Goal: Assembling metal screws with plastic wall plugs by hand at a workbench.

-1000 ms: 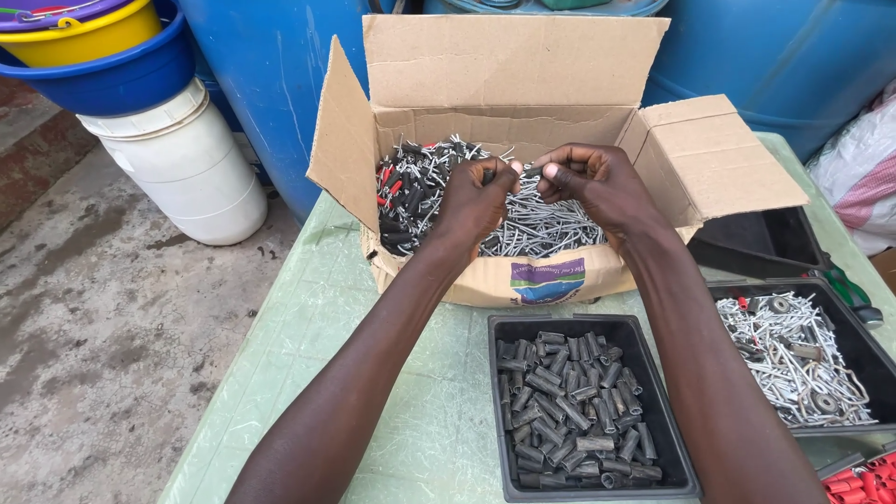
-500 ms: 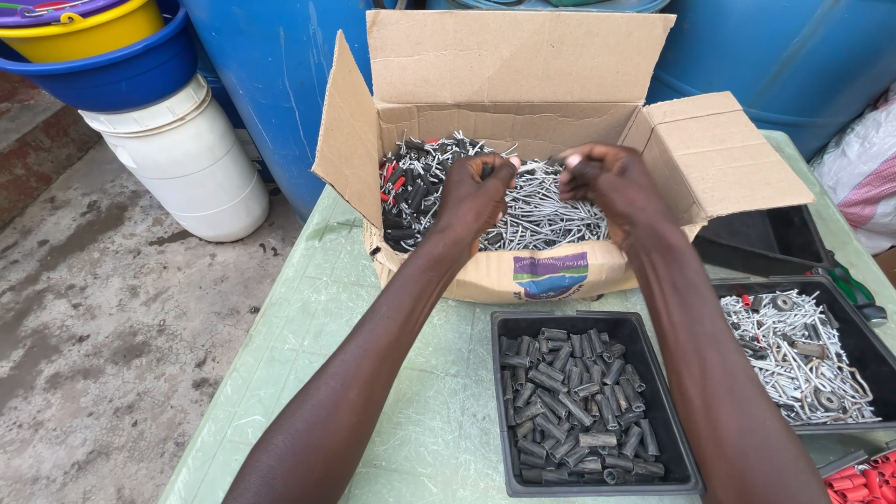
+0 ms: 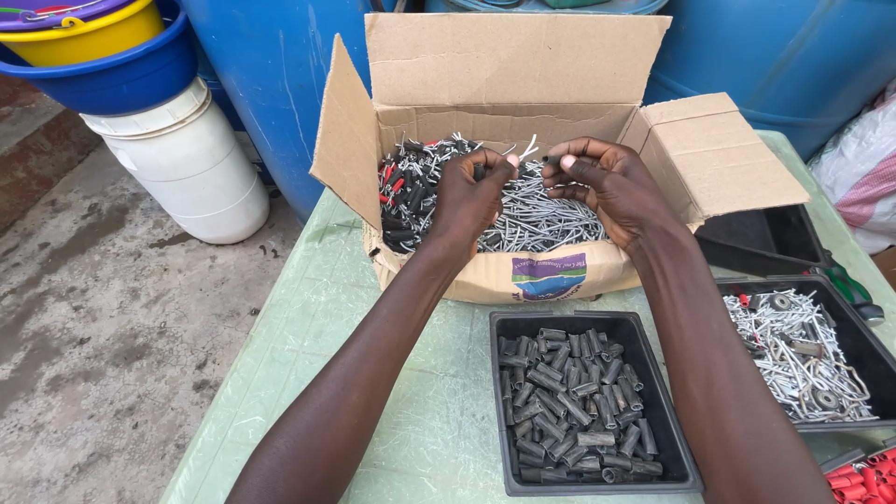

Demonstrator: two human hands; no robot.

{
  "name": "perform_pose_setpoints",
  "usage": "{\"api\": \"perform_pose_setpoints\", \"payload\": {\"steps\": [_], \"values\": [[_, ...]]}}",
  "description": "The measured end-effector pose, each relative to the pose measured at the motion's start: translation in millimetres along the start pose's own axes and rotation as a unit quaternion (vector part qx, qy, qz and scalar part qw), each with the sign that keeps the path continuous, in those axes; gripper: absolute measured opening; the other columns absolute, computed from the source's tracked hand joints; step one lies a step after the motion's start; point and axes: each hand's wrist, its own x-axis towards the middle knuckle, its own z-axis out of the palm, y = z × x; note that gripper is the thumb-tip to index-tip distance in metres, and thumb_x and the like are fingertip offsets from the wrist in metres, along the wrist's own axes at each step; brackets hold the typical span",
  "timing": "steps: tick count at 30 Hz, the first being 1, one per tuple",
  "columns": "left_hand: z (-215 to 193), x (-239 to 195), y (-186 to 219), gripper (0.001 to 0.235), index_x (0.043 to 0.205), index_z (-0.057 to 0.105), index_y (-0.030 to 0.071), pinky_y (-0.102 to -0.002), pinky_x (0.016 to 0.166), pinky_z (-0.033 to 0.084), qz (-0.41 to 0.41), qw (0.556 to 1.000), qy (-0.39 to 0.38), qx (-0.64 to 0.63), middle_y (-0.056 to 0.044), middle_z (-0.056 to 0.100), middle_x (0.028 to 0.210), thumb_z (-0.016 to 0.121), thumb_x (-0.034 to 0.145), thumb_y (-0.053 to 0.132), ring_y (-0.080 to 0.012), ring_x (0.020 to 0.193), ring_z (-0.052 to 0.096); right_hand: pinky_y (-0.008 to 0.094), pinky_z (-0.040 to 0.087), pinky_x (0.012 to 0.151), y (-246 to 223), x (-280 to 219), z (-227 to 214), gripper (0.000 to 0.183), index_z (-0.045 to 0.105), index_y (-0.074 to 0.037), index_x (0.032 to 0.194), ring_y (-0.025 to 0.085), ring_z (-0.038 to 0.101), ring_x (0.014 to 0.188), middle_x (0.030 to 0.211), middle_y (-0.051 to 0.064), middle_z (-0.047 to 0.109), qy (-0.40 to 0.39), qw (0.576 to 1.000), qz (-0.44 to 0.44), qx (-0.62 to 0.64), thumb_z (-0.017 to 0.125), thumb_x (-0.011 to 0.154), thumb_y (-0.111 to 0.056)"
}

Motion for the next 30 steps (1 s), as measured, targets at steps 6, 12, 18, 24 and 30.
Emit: {"api": "perform_pose_setpoints", "payload": {"steps": [6, 12, 18, 24, 30], "values": [[-1, 2, -2, 0.013, 0.085, 0.071, 0.003, -0.016, 0.042, 0.036, 0.002, 0.999, -0.013, -0.035, -0.004, 0.054, 0.053, 0.068, 0.090, 0.014, -0.0062, 0.037, 0.053, 0.031, 0.061, 0.078, 2, 2, -1, 0.022, 0.064, 0.004, 0.113, 0.020, 0.072, 0.084, 0.090, 0.014, 0.069, -0.050, 0.999, -0.016, 0.008, 0.061, 0.093, -0.003], [2, 2, -4, 0.015, 0.084, 0.072, 0.001, -0.016, 0.039, 0.034, -0.007, 0.998, -0.037, -0.042, -0.004, 0.052, 0.051, 0.068, 0.091, 0.014, -0.0054, 0.035, 0.052, 0.031, 0.062, 0.078, 8, 5, -5, 0.022, 0.063, 0.004, 0.113, 0.020, 0.072, 0.084, 0.091, 0.015, 0.069, -0.063, 0.998, -0.023, 0.009, 0.063, 0.092, -0.003], [2, 12, -23, 0.023, 0.083, 0.067, 0.000, -0.015, 0.037, 0.031, -0.032, 0.998, -0.047, -0.019, -0.003, 0.049, 0.045, 0.058, 0.096, 0.017, -0.0060, 0.033, 0.050, 0.030, 0.062, 0.076, 5, 4, -3, 0.024, 0.065, 0.004, 0.113, 0.020, 0.072, 0.083, 0.090, 0.015, 0.069, -0.052, 0.999, -0.015, -0.001, 0.066, 0.089, -0.002], [-1, 13, -29, 0.024, 0.084, 0.065, 0.001, -0.015, 0.038, 0.034, -0.029, 0.998, -0.039, -0.033, -0.004, 0.049, 0.046, 0.059, 0.097, 0.020, -0.0066, 0.035, 0.052, 0.029, 0.064, 0.074, 8, 7, -9, 0.023, 0.065, 0.002, 0.113, 0.018, 0.074, 0.082, 0.089, 0.012, 0.071, 0.011, 0.999, -0.013, 0.041, 0.064, 0.091, -0.004], [-2, 9, -20, 0.025, 0.085, 0.064, 0.003, -0.014, 0.037, 0.030, -0.030, 0.996, -0.045, -0.065, -0.004, 0.048, 0.045, 0.058, 0.098, 0.023, -0.0061, 0.035, 0.051, 0.027, 0.062, 0.062, 15, 19, -30, 0.024, 0.061, -0.006, 0.111, 0.021, 0.074, 0.075, 0.091, 0.010, 0.071, 0.039, 0.983, 0.066, 0.168, 0.057, 0.088, -0.009]]}}
